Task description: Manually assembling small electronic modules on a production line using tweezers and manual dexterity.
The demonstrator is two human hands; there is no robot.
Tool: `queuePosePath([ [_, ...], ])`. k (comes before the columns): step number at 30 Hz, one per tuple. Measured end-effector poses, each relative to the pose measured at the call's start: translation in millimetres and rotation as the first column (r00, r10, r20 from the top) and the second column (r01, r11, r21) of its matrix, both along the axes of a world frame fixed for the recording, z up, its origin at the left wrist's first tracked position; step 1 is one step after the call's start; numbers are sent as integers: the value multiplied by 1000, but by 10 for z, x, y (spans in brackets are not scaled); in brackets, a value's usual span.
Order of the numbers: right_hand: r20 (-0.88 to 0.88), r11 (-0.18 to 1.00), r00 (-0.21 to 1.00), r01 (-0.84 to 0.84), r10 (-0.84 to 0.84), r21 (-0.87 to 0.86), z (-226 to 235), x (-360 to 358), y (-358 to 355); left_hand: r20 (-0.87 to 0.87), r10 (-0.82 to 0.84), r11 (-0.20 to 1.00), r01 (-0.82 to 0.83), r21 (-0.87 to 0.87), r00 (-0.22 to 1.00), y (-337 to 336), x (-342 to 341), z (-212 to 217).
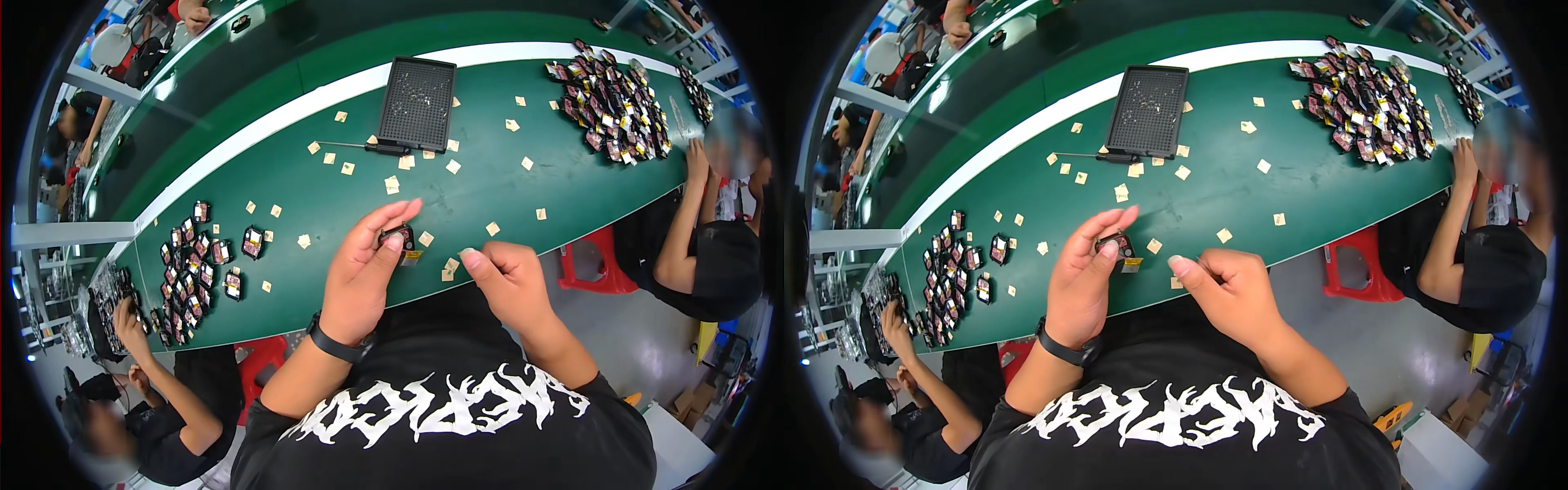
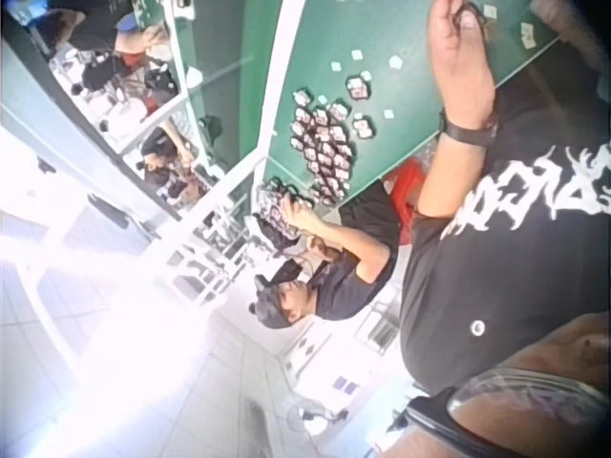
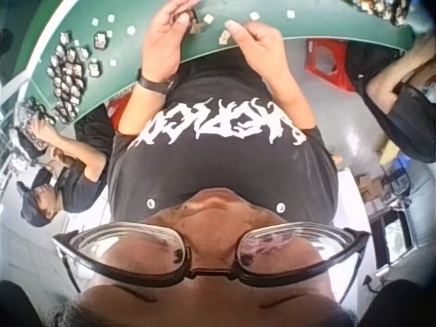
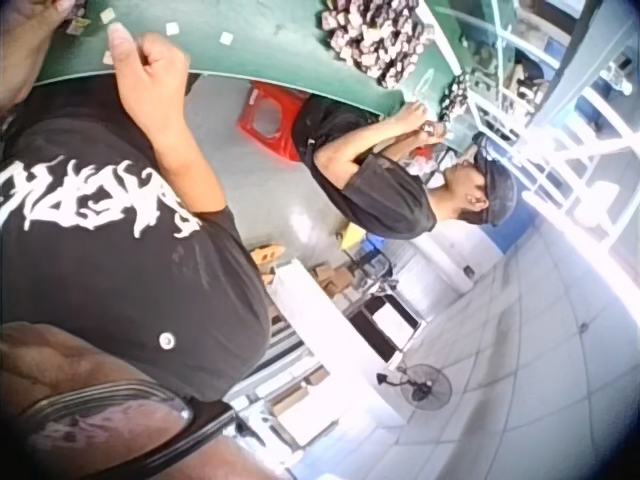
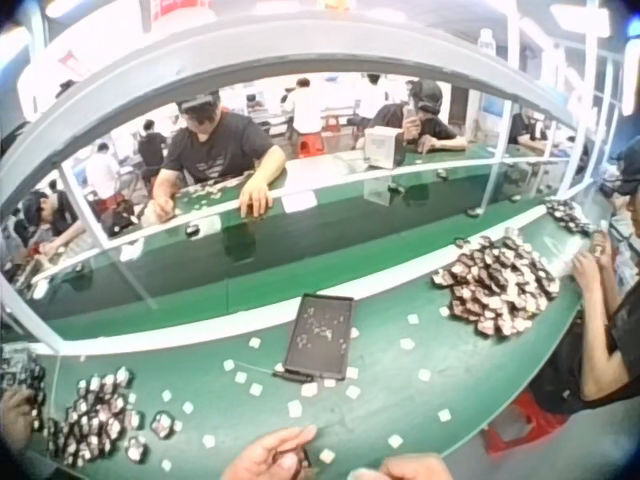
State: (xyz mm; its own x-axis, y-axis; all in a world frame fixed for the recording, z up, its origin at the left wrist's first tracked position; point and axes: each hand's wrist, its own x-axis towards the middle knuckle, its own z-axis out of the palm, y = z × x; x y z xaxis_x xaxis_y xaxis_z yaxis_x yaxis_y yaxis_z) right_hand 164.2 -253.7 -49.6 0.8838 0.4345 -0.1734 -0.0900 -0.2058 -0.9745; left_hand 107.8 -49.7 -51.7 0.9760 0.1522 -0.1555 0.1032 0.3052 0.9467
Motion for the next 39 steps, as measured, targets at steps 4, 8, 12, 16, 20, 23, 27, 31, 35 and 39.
queuePosePath([
  [4, -162, 999, 986, -44, 44, 4, -22, -28, 59, -80, 91, 991, -98, -95, 993, -4, 8, 37],
  [8, -319, 998, 946, -52, 59, 30, 56, 20, 107, -220, 116, 928, -185, -322, 968, 85, 20, -43],
  [12, -424, 984, 900, -25, 98, 175, 43, 40, 104, -278, 82, 907, -187, -378, 957, 149, 35, -118],
  [16, -502, 978, 855, -31, 132, 205, 105, -15, 149, -206, 144, 939, -200, -280, 968, 80, 43, -170],
  [20, -622, 975, 768, -14, 153, 222, 150, 41, 263, -171, 164, 963, -196, -185, 972, 29, 76, -173],
  [23, -679, 962, 712, 17, 179, 272, 72, 70, 343, -143, 185, 974, -200, -104, 972, 0, 82, -217],
  [27, -711, 948, 672, 41, 207, 316, 4, 81, 430, -142, 164, 984, -173, -54, 976, 9, 67, -246],
  [31, -726, 928, 654, 97, 213, 359, -119, 67, 489, -128, 154, 984, -163, -66, 980, 13, 46, -255],
  [35, -749, 928, 643, 159, 161, 336, -85, 58, 553, -88, 163, 984, -169, -64, 983, 26, 48, -291],
  [39, -728, 939, 679, 180, 98, 293, -68, 65, 578, -111, 121, 980, -137, -145, 986, 108, 34, -300],
])
